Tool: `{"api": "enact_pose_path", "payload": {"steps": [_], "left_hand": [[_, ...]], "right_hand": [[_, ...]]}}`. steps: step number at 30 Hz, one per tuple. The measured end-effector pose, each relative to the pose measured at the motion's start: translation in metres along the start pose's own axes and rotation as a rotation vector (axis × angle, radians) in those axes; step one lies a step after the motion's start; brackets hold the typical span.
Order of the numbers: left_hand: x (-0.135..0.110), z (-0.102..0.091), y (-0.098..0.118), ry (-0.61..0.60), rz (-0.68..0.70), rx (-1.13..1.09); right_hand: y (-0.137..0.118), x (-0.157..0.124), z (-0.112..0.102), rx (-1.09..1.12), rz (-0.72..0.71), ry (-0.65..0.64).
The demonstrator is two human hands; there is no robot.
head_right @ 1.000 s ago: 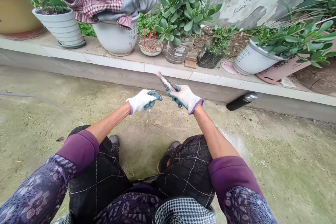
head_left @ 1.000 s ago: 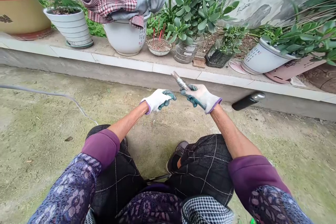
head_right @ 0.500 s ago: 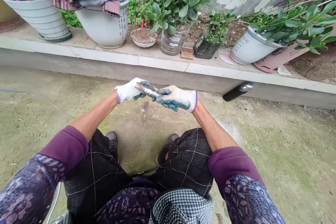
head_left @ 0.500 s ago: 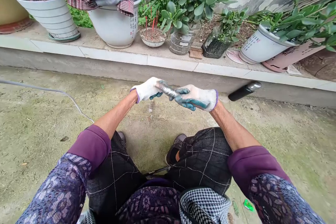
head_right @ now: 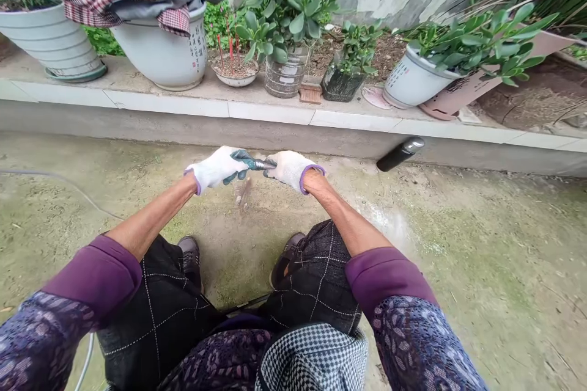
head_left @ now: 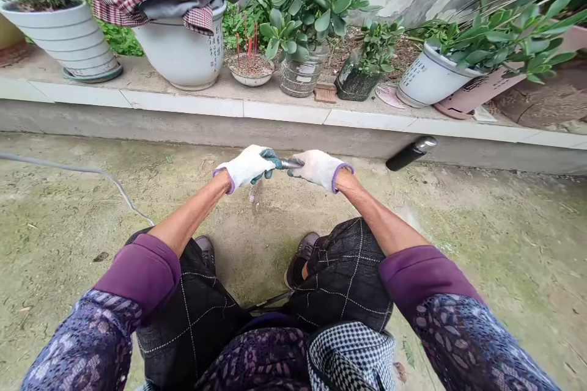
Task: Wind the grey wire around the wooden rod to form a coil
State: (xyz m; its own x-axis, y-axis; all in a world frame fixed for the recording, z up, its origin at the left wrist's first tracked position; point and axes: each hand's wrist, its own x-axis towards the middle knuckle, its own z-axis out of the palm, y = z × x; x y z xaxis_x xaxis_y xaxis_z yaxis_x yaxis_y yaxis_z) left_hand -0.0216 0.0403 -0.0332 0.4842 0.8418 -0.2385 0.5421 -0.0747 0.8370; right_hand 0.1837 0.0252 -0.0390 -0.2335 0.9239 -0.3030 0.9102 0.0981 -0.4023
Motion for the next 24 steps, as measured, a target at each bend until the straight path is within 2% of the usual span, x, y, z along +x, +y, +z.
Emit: {"api": "enact_pose_path", "payload": {"steps": [5, 10, 12, 14, 17, 19, 21, 24], "left_hand": [[0.005, -0.004, -0.005, 0.061, -0.006, 0.009], [0.007, 0.005, -0.009, 0.069, -0.009, -0.130], [0.006, 0.009, -0.009, 0.051, 0.000, -0.187], [0.003, 0.012, -0.008, 0.026, 0.012, -0.243], [0.002, 0.009, -0.006, -0.003, 0.018, -0.324], [0.002, 0.004, -0.003, -0.003, 0.009, -0.350], [0.003, -0.004, -0.001, -0.010, 0.003, -0.320], [0.004, -0.013, -0.002, -0.085, 0.022, -0.207]], "right_hand": [[0.002, 0.000, 0.001, -0.125, -0.004, 0.005], [0.001, 0.003, 0.001, -0.199, 0.017, 0.135], [0.004, 0.004, -0.001, -0.097, 0.013, 0.197], [0.006, 0.004, -0.002, 0.144, 0.020, 0.214], [0.007, -0.001, -0.005, 0.634, 0.037, 0.158], [0.004, -0.009, -0.007, 0.878, -0.010, 0.099], [0.002, -0.019, -0.011, 1.000, -0.100, -0.014], [0.000, -0.031, -0.017, 0.962, -0.147, -0.267]]}}
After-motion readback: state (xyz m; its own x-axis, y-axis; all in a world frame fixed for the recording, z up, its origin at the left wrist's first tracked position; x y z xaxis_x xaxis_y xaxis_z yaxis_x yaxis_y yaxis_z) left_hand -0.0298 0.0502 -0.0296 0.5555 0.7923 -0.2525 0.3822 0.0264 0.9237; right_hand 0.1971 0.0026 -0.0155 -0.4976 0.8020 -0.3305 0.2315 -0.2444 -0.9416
